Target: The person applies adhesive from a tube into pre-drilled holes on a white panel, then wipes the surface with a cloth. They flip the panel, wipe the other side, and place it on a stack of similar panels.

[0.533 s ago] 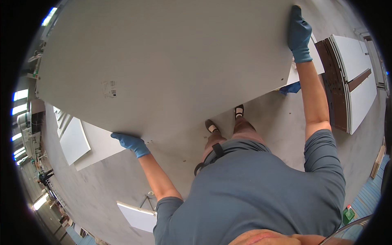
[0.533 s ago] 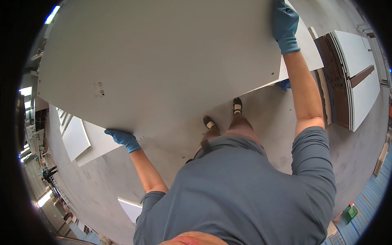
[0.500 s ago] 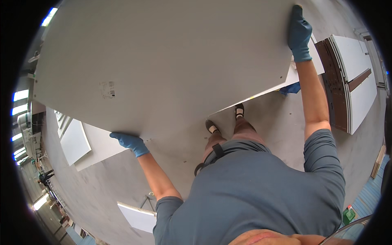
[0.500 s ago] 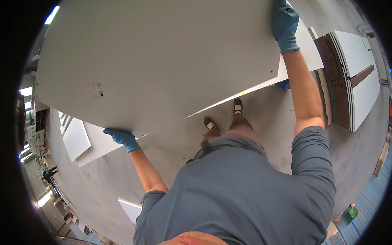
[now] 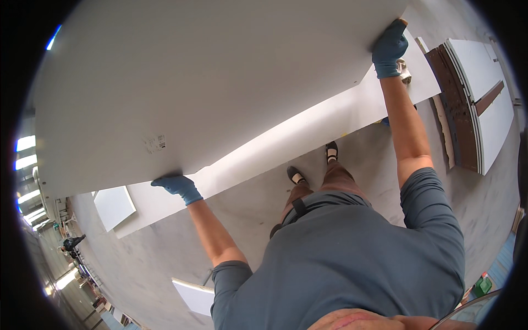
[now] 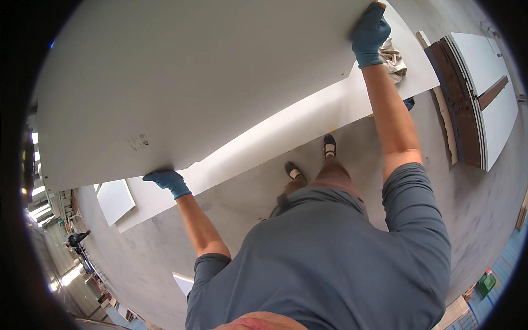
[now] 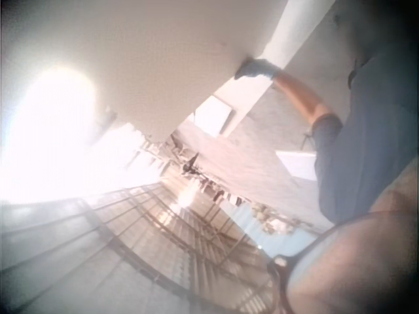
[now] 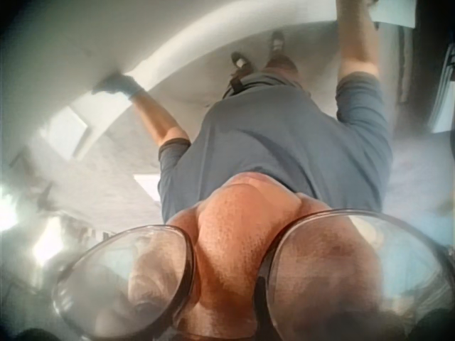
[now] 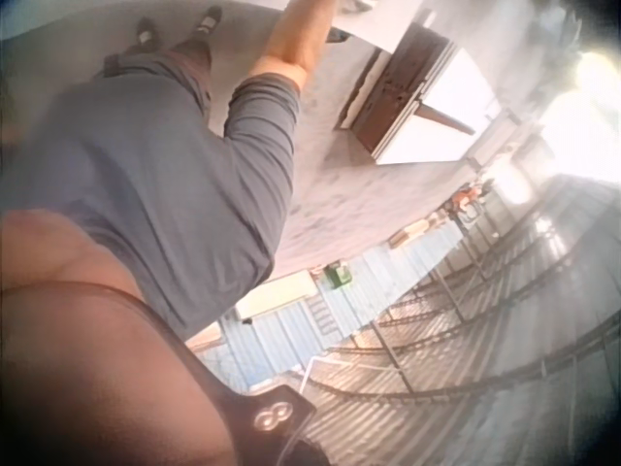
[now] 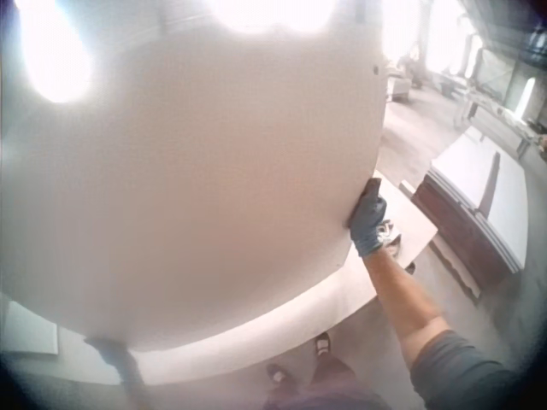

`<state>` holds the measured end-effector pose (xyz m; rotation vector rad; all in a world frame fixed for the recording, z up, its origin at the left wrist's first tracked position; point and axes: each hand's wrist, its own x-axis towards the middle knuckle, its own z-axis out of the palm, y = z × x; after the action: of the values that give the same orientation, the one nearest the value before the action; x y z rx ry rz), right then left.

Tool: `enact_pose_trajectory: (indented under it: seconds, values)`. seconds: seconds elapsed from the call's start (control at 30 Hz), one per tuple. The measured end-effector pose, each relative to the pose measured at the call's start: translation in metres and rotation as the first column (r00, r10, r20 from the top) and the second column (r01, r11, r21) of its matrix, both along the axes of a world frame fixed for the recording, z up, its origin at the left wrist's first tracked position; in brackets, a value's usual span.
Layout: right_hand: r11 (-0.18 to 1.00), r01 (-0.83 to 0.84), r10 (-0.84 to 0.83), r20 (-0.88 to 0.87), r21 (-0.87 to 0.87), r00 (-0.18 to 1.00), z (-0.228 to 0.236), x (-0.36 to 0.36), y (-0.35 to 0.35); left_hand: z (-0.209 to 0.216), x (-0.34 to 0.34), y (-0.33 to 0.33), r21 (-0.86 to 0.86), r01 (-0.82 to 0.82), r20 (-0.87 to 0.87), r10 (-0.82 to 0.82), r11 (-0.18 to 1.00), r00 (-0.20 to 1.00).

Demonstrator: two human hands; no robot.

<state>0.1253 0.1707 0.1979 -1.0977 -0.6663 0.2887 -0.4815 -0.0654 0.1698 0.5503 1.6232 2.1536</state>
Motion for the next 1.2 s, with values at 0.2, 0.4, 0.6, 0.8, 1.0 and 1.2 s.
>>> enact_pose_trajectory:
  seconds: [0.2,0.4,0.6,0.8,1.0,1.2]
  values:
    - [0.999,0.043,-0.042,0.057,-0.011,0.997,-0.04,0.01,-0.005,-0.017,0.002,-0.001,-0.006,0.021,0.023,-0.02,1.0,1.0]
    - [0.587,0.776,0.002,0.958,0.232,-0.287,-0.09,0.041,-0.019,-0.044,-0.009,-0.007,-0.011,0.091,0.007,-0.091,0.996,0.996]
    - [0.753,0.645,-0.098,0.991,0.132,-0.087,-0.107,0.066,-0.019,-0.011,0.005,-0.002,0.091,0.073,0.037,-0.076,0.993,0.996]
    - [0.792,0.591,-0.041,0.953,-0.153,0.301,-0.086,0.079,-0.027,0.054,0.009,-0.005,0.018,-0.068,-0.184,0.07,0.998,0.98]
    - [0.926,-0.367,0.307,0.378,0.094,0.873,0.028,0.096,-0.021,0.07,0.003,-0.019,0.017,-0.033,-0.143,0.035,0.999,0.989]
    - [0.982,-0.164,0.026,0.804,0.09,0.594,0.105,0.043,-0.013,0.115,0.094,-0.045,-0.041,-0.598,-0.958,0.14,0.8,0.252]
